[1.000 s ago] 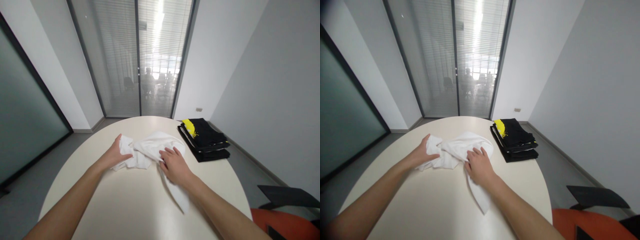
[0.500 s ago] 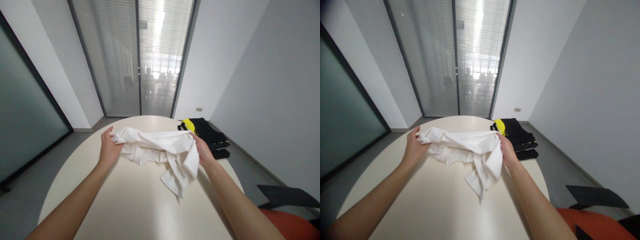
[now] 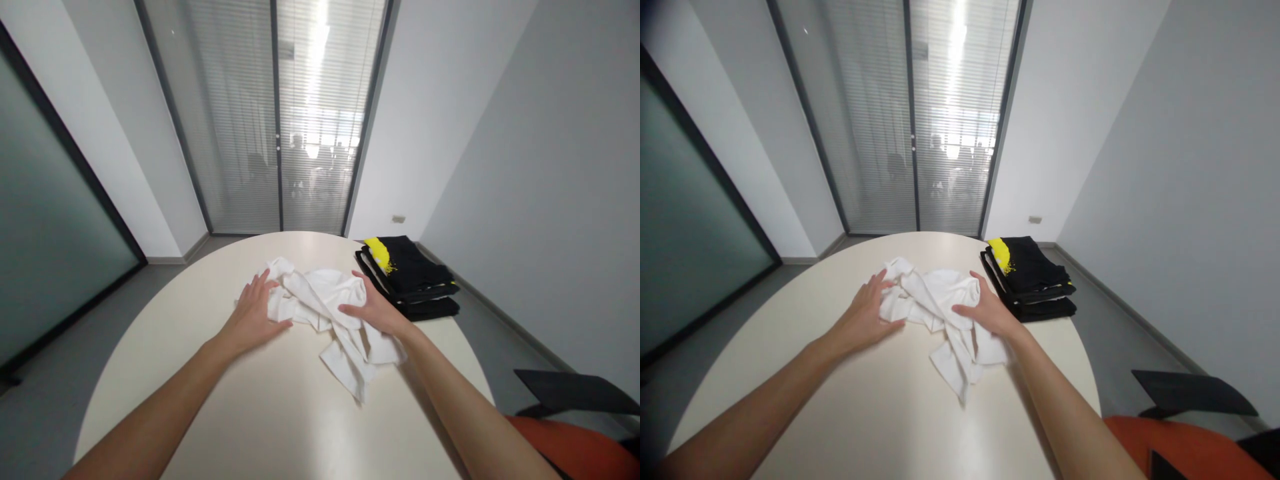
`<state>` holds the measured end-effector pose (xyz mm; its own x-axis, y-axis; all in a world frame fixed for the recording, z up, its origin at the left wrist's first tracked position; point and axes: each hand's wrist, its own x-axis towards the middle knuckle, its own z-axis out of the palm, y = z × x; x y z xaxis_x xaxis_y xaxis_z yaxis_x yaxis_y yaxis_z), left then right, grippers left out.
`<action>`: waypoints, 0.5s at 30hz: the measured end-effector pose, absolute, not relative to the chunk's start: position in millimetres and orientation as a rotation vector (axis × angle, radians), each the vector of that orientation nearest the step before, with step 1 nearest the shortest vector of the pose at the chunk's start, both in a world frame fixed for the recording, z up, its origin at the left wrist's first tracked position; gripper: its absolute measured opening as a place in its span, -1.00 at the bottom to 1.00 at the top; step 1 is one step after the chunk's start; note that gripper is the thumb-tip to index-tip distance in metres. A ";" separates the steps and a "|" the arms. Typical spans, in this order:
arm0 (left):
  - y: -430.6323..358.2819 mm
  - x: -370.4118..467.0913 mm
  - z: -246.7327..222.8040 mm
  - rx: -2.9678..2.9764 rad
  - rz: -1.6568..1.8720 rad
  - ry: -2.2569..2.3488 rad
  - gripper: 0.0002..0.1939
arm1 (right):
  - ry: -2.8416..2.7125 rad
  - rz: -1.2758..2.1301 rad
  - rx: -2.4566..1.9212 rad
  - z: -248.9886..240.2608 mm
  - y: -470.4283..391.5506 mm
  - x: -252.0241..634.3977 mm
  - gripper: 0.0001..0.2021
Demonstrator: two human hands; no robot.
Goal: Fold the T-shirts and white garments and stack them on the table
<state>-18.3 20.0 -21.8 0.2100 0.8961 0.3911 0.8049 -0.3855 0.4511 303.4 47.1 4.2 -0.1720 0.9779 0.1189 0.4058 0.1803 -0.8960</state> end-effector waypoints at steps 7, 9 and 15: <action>32.7 -40.2 -13.2 2.435 0.953 1.802 -0.62 | -1.546 1.484 -1.356 17.6 39.9 307.3 -0.60; 34.0 -50.0 -1.9 2.262 1.075 2.036 -0.65 | -1.548 1.618 -1.325 21.4 36.6 308.5 -0.63; 35.4 -68.9 7.9 1.762 1.084 2.163 -0.68 | -1.507 1.407 -1.320 10.9 48.3 315.2 -0.60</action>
<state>-68.9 35.4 7.9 -0.2997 0.8998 0.3169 0.7923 0.0497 0.6081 315.2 48.3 10.9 -0.2547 0.9546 -0.1546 0.2200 -0.0984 -0.9705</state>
